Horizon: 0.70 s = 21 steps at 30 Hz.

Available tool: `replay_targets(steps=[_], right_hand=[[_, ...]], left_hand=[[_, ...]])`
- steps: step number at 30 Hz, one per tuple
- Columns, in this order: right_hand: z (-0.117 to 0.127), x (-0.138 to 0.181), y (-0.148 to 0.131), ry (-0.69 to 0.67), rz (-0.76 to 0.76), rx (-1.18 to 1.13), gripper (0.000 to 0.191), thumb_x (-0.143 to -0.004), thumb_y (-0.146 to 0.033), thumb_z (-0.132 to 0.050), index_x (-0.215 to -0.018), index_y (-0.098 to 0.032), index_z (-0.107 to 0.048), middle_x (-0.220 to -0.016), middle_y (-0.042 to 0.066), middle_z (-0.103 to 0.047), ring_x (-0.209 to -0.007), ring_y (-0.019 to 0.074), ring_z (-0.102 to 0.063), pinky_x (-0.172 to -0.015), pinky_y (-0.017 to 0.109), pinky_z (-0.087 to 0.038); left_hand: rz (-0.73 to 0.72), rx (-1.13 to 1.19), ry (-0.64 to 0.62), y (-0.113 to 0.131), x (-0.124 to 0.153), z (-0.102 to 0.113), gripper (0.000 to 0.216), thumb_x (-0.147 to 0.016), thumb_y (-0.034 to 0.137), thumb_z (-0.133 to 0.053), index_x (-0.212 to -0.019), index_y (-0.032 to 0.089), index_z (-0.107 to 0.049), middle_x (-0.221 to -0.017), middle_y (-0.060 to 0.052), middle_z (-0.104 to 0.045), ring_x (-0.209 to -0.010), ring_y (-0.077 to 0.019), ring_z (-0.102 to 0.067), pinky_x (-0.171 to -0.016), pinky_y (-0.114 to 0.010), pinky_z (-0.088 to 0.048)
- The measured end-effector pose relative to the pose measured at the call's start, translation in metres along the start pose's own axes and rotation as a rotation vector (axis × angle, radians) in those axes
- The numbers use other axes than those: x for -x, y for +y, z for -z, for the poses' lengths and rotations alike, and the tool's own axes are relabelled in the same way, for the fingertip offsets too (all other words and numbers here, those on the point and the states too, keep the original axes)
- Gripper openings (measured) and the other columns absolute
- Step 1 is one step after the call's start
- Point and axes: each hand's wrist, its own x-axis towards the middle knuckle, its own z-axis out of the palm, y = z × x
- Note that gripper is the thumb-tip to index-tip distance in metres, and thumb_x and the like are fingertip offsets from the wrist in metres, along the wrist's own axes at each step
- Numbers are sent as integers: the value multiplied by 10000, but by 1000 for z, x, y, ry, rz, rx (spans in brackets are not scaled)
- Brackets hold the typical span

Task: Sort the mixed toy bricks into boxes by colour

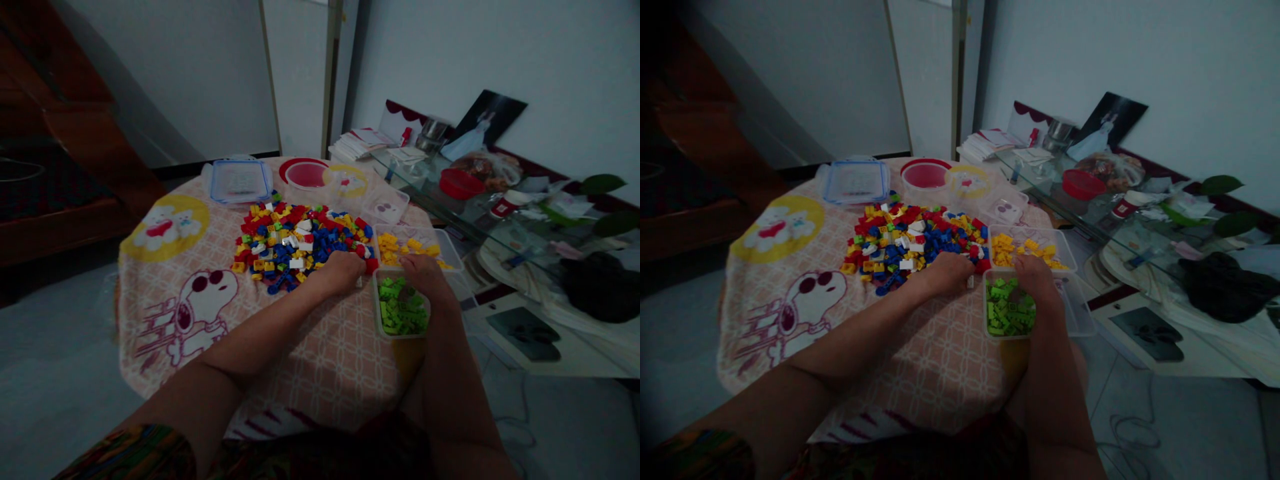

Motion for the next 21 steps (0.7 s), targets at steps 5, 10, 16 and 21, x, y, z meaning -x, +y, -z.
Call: replay_targets(steps=[5,10,16,21], right_hand=[[-2,0,-1,8,-7,10,384,-1034,-284,-375,-814,-193,-677,-845,109,-725,-764,208,-600,-712,324,-359],[-3,0,0,16,-5,10,393,-1033,-286,-366,-831,-186,-688,-866,119,-728,-789,215,-606,-733,333,-373],[-3,-1,-1,15,-16,39,392,-1029,-300,-373,-836,-190,-696,-863,116,-732,-783,219,-605,-725,325,-378],[-7,0,0,40,4,47,398,-1036,-295,-359,-862,-185,-700,-895,126,-743,-808,228,-622,-744,330,-390]], left_hand=[[-1,6,-11,1,3,5,281,-865,228,-591,-1071,128,-753,-991,-196,-758,-1058,-336,-723,-866,-389,-556],[30,134,65,-3,4,18,192,-830,251,-656,-975,162,-744,-956,-124,-766,-981,-285,-727,-787,-317,-529],[59,568,327,-8,-14,2,96,-805,225,-719,-866,151,-709,-787,-20,-739,-737,-150,-682,-666,-223,-473],[82,923,459,-1,-32,-21,127,-754,174,-747,-862,133,-694,-742,-5,-708,-681,-125,-655,-655,-216,-497]])
